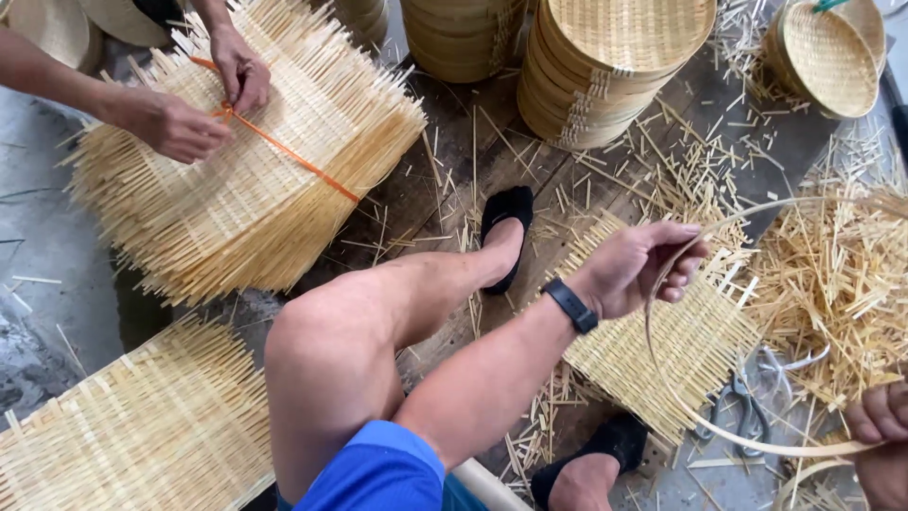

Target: Assembling and trimming circular bamboo sieves by fitting woven mats into rings and cutting excess material.

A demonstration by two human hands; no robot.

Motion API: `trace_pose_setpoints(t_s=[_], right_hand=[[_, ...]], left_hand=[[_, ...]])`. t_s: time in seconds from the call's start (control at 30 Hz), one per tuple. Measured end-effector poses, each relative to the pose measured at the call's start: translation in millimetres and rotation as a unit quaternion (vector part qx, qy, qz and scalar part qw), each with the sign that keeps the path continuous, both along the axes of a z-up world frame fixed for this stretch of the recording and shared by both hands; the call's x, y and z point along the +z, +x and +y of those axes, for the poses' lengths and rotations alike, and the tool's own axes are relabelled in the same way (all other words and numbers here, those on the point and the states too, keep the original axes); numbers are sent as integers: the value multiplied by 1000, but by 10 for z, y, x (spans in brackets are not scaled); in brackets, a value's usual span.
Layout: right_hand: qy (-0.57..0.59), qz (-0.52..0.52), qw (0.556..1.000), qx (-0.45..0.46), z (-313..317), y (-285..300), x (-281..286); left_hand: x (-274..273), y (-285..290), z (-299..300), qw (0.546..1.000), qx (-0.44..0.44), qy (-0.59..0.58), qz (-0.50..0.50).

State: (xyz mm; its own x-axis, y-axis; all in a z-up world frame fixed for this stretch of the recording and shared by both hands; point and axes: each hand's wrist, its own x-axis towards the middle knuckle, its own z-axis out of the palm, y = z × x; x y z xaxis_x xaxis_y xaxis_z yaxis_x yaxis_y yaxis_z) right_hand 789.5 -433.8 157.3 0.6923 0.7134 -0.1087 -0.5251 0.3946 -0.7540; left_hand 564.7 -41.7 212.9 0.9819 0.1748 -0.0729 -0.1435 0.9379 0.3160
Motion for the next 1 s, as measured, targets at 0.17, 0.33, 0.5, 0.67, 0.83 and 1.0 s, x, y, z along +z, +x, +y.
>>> trace_pose_setpoints(t_s=[0.17,0.33,0.5,0.67,0.83,1.0], right_hand=[[-132,5,985,-110,421,-593,303],[-197,-71,972,-107,829,-988,686],[-157,5,975,-155,1098,-1200,766],[-148,-16,987,-63,1168,-1170,685],[-162,-19,983,-81,1050,-1066,441],[-180,12,976,-123,1181,-1228,610]], left_hand=[[306,-40,14,966,-25,219,138],[103,-61,115,975,-46,152,154],[-244,-48,263,989,-46,37,138],[149,-103,300,929,-105,221,278],[-28,-61,370,921,-110,260,269],[-294,-30,295,945,-85,163,269]])
